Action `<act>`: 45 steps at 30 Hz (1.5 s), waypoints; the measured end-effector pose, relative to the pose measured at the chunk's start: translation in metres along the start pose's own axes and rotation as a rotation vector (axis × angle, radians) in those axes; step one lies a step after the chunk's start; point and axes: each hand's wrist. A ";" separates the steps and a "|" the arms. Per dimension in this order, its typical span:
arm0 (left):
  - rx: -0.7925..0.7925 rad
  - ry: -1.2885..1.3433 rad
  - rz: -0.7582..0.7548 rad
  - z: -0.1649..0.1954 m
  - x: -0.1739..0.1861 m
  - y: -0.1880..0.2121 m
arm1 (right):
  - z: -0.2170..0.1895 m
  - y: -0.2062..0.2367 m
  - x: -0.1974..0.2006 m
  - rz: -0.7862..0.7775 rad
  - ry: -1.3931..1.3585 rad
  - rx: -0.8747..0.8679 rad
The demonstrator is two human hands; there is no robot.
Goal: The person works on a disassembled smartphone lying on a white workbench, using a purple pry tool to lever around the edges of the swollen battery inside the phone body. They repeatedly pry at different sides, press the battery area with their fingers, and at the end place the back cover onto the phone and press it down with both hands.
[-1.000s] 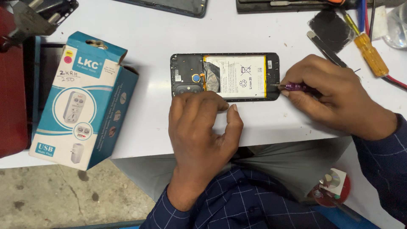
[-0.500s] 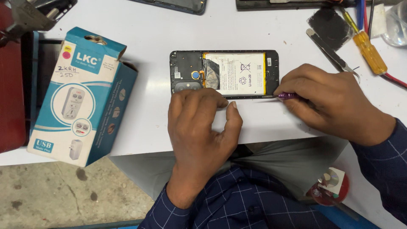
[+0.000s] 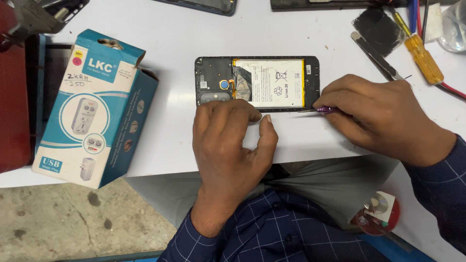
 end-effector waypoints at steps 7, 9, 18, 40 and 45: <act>0.001 0.000 -0.003 -0.001 -0.001 0.000 | 0.001 0.002 -0.003 0.032 -0.004 0.019; 0.006 0.003 -0.009 -0.001 -0.001 0.000 | 0.002 0.003 -0.004 0.029 -0.005 0.013; 0.004 -0.001 0.006 0.000 -0.001 0.001 | 0.012 0.009 -0.009 0.107 -0.302 -0.032; 0.006 0.005 -0.001 -0.001 -0.002 0.001 | 0.004 0.009 -0.010 0.106 -0.052 -0.004; 0.005 -0.002 0.003 -0.001 -0.002 0.001 | 0.003 0.012 -0.010 0.084 -0.030 -0.013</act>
Point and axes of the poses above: each hand's wrist, its own y-axis away from the middle knuckle, its own x-axis out of the back of the hand, z = x × y, and after that the axes turned 4 degrees about x, right-handed
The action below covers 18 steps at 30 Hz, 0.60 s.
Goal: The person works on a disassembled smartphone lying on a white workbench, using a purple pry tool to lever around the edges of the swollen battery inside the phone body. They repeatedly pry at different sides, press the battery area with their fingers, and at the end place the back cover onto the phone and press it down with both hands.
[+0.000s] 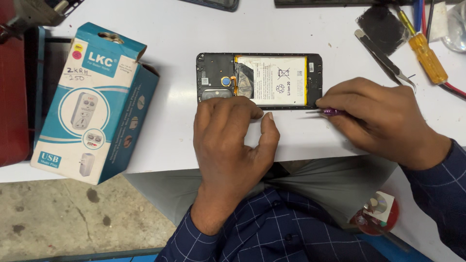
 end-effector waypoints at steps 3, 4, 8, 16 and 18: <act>0.006 0.001 -0.009 0.000 0.000 0.000 | -0.001 0.003 -0.001 0.005 0.031 0.027; 0.005 -0.001 -0.006 0.000 0.000 0.000 | -0.001 0.005 -0.001 0.013 0.039 0.046; 0.001 -0.004 -0.002 0.001 0.001 0.000 | -0.001 0.009 -0.004 0.012 0.073 0.062; 0.002 -0.001 -0.008 0.000 0.001 0.000 | -0.001 0.011 -0.010 0.064 0.042 0.099; -0.004 -0.005 -0.007 0.000 0.001 0.000 | -0.001 0.012 -0.010 0.063 0.029 0.095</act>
Point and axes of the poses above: each hand's wrist, its own y-axis away from the middle knuckle, its own x-axis out of the back of the hand, z = x × y, and after that the axes turned 4 degrees about x, right-handed
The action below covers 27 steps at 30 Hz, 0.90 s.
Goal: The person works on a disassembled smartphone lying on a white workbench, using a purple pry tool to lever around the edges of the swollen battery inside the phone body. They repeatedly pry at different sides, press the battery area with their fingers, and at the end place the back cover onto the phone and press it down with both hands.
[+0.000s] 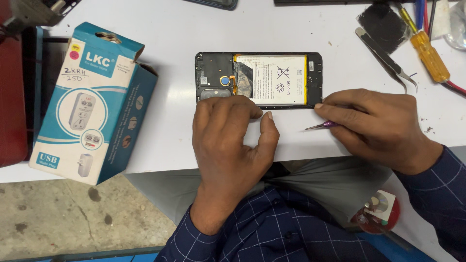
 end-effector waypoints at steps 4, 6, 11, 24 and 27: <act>-0.006 0.000 0.005 0.000 0.000 0.000 | 0.001 0.003 0.000 -0.017 -0.008 -0.015; -0.004 -0.003 -0.001 0.000 0.000 0.000 | 0.003 0.003 0.001 -0.009 -0.028 -0.027; -0.002 -0.009 0.010 0.000 0.000 -0.001 | 0.009 0.002 0.007 0.010 -0.018 -0.187; -0.074 -0.042 -0.043 0.012 -0.015 -0.005 | -0.006 -0.005 0.007 0.075 -0.253 -0.410; -0.067 -0.026 -0.102 0.012 -0.020 -0.009 | -0.012 -0.015 0.002 0.145 -0.284 -0.326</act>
Point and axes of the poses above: each hand's wrist, its own y-axis away from the middle knuckle, its own x-axis out of the back of the hand, z = x × y, and after that the axes turned 4 degrees about x, right-handed
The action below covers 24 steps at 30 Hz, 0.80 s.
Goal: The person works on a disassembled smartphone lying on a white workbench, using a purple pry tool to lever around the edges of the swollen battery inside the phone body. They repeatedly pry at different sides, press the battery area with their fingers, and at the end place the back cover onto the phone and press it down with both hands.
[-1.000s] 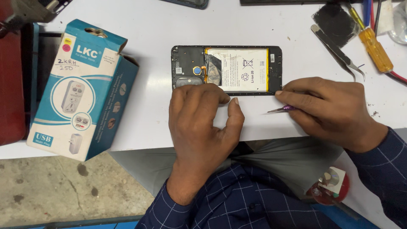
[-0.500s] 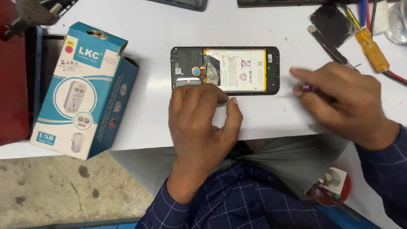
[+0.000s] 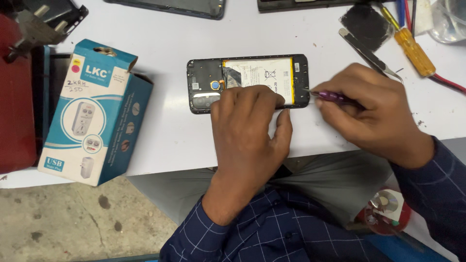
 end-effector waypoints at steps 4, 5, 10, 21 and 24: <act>-0.002 0.012 -0.010 -0.002 0.001 0.001 | -0.003 -0.011 -0.006 0.003 -0.037 0.080; -0.001 0.012 -0.013 -0.003 0.002 0.001 | -0.004 -0.013 -0.007 -0.003 -0.044 0.109; 0.016 0.072 0.006 0.001 0.003 -0.001 | -0.006 -0.015 -0.004 -0.032 -0.074 -0.035; 0.538 0.779 -0.167 0.024 -0.008 -0.007 | -0.024 0.004 -0.028 0.319 -0.086 0.058; 0.649 0.955 -0.219 0.021 -0.007 -0.005 | -0.027 0.005 -0.031 0.347 -0.026 0.085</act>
Point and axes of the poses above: each hand's wrist, its own y-axis away from the middle knuckle, its own x-axis out of the back of the hand, z = x × y, and after that the axes turned 4 degrees about x, right-handed
